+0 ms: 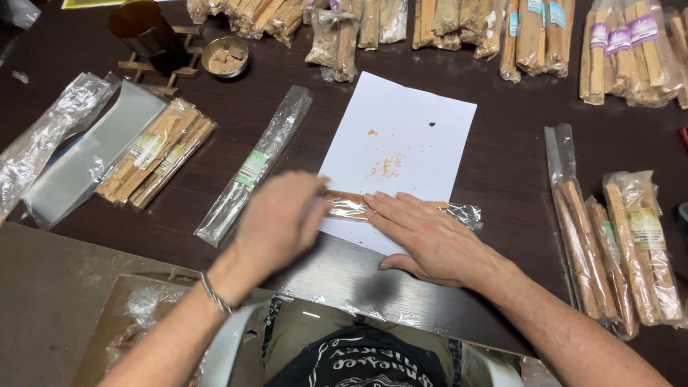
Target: The person picks up several wooden sticks and places them into a clear plastic sleeve. They then fold the open end of the sleeve and secure it with a piece of clear adhesive tape, repeating the process with another sleeve.
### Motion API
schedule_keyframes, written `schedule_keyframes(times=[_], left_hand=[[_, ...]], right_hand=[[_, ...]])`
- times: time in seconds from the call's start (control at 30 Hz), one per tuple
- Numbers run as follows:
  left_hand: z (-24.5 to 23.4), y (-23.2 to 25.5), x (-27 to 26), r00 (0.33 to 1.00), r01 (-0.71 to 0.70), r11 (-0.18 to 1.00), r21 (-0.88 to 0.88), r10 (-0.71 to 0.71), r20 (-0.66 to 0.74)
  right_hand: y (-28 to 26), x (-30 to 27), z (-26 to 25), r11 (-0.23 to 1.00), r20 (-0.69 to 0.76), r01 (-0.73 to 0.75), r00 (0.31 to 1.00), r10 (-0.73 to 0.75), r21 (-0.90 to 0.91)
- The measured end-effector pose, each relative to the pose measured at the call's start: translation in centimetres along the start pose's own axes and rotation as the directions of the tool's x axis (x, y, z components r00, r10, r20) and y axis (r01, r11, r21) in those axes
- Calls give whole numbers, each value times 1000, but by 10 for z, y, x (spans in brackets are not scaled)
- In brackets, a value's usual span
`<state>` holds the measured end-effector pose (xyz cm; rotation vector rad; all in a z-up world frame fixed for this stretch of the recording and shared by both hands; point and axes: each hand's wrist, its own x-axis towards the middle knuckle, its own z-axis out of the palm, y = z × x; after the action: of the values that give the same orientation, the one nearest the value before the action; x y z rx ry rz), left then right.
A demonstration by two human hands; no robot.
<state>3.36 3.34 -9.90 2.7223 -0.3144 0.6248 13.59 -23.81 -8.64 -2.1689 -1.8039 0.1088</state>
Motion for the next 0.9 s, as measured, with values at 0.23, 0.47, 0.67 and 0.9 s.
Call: schedule_keyframes(times=[0.23, 0.47, 0.67, 0.9], left_hand=[[24, 54, -9, 975, -210, 976, -52, 213, 62], [7, 63, -13, 978, -151, 989, -7, 150, 145], [-15, 59, -15, 973, -31, 999, 43, 20, 231], [2, 69, -3, 976, -115, 992, -41, 121, 181]], right_hand=[[0, 1, 0, 1000, -12, 0, 1000, 0, 2], [-1, 0, -1, 1000, -19, 0, 1000, 0, -2], [1, -1, -1, 1000, -27, 9, 1000, -9, 7], [-3, 1, -4, 1000, -37, 13, 999, -13, 13]])
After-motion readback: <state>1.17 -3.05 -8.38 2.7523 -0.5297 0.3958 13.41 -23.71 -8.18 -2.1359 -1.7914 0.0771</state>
